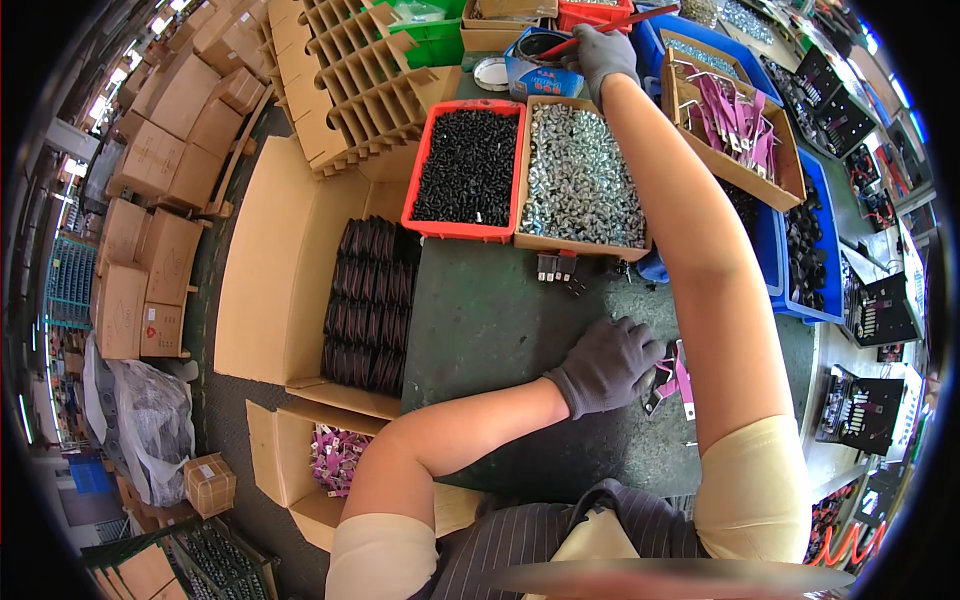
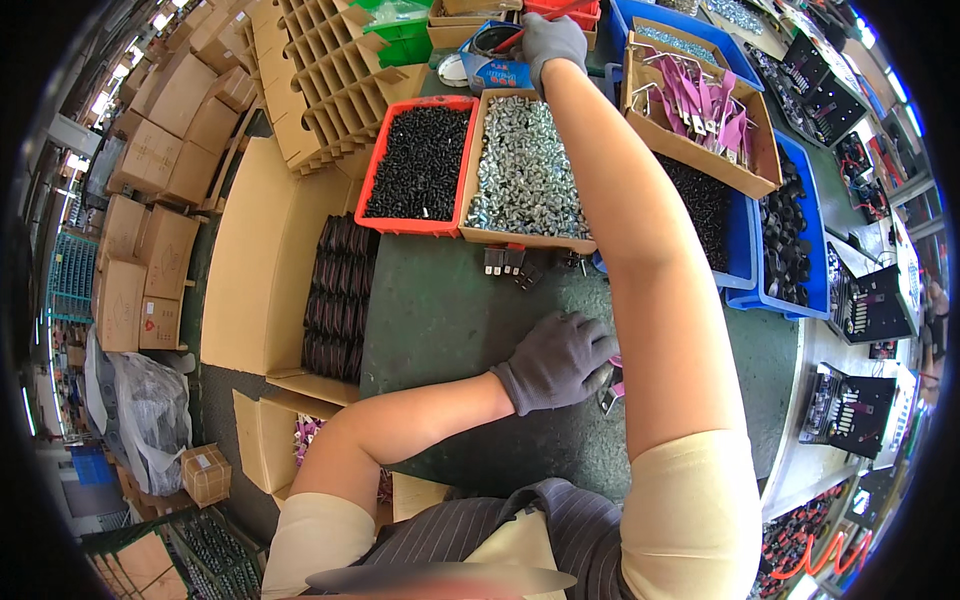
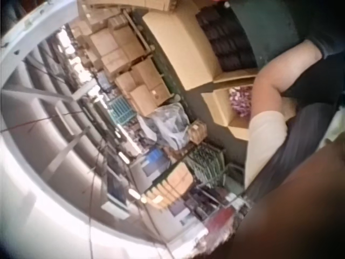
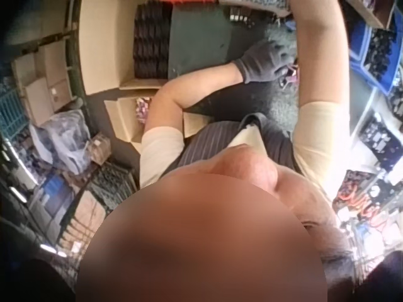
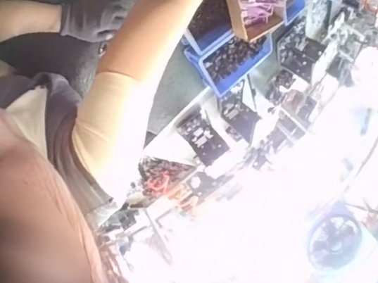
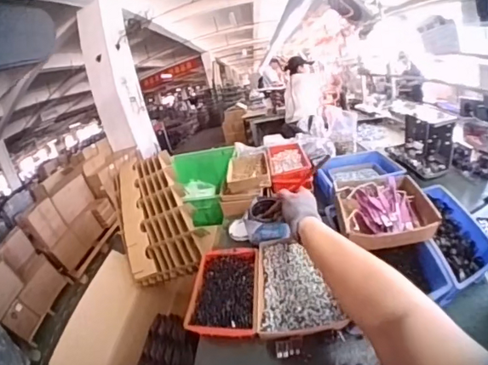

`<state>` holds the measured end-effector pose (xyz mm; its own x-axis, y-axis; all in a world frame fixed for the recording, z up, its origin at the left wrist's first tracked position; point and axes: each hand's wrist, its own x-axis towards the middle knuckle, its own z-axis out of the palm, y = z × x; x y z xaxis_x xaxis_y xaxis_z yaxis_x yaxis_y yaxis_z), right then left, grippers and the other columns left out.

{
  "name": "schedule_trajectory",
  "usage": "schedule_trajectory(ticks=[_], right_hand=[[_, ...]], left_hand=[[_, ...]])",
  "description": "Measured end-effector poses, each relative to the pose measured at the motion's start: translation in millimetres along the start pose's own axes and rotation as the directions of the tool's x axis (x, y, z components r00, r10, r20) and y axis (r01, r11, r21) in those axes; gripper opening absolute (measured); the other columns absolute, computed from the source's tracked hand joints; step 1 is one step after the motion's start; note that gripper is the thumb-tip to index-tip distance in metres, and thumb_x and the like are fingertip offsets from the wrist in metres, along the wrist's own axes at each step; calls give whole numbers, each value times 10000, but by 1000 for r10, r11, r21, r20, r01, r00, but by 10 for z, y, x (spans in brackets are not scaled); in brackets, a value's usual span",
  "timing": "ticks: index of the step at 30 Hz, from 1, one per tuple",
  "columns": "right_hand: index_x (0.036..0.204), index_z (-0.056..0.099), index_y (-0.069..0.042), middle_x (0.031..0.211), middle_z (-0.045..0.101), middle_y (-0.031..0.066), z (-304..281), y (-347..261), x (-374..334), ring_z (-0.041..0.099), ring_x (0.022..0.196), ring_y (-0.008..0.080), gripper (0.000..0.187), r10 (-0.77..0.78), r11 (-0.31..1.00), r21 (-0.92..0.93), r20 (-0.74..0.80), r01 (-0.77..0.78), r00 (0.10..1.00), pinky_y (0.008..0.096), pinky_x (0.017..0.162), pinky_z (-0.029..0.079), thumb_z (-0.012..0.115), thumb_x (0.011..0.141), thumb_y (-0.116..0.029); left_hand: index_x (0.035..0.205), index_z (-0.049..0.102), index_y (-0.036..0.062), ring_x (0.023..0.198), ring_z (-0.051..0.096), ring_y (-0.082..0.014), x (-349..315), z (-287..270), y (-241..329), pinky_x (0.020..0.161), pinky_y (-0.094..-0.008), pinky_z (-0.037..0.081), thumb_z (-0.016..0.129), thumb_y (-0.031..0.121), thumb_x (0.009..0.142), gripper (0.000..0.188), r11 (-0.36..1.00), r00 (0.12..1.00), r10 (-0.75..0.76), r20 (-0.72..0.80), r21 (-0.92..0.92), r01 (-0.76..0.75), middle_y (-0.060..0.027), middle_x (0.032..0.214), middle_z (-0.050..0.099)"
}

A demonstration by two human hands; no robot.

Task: Assemble metal enclosure panels by cleaning brackets and securing grommets with an air screwdriver.

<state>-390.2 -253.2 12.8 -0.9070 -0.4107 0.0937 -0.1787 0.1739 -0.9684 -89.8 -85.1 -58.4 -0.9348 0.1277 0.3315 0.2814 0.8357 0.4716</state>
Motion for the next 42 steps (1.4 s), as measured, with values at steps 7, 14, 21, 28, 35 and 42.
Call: schedule_trajectory(ticks=[7,14,21,28,35,42], right_hand=[[779,563,-5,576,582,134,-78,-80,-12,538,387,220,143,99,832,554,-96,-30,990,304,358,425,503,790,-135],[799,579,-39,582,593,101,-290,-239,-197,533,397,181,151,43,819,574,-78,10,996,279,369,411,498,829,-162],[803,461,-50,627,416,-4,-1086,-328,-797,406,538,91,122,-389,452,875,370,-175,843,194,453,326,470,891,-134],[924,489,-72,724,525,44,-2008,-341,-2301,436,545,107,121,-74,351,890,335,-290,939,172,416,348,464,892,-187],[887,528,-70,695,518,65,-2789,221,-3381,446,532,133,126,-73,116,962,255,-246,964,187,405,346,514,870,-195],[910,499,-25,705,481,50,-3171,314,-4159,365,448,116,279,-19,507,859,-79,78,997,202,379,285,476,900,-303]], left_hand=[[954,561,141,777,520,-230,4,13,-18,679,-387,401,570,284,766,236,999,1000,-5,7,41,5,-61,851,513],[945,567,141,803,531,-242,-16,17,-21,684,-402,401,559,301,772,236,999,1000,1,18,50,-1,-72,871,524],[1023,560,154,887,522,-234,-18,-27,99,766,-387,403,568,373,775,330,989,999,-43,27,145,38,-45,934,534],[957,599,224,803,552,-212,-63,9,157,691,-371,420,591,356,769,229,951,1000,-11,11,308,7,-8,834,557],[995,617,158,787,582,-247,-137,-216,296,684,-376,450,588,261,799,224,981,989,-63,-135,171,86,-75,853,600],[888,614,18,650,510,-105,-346,-248,665,608,-245,430,624,189,829,181,767,902,-373,-216,-619,170,-54,735,559]])
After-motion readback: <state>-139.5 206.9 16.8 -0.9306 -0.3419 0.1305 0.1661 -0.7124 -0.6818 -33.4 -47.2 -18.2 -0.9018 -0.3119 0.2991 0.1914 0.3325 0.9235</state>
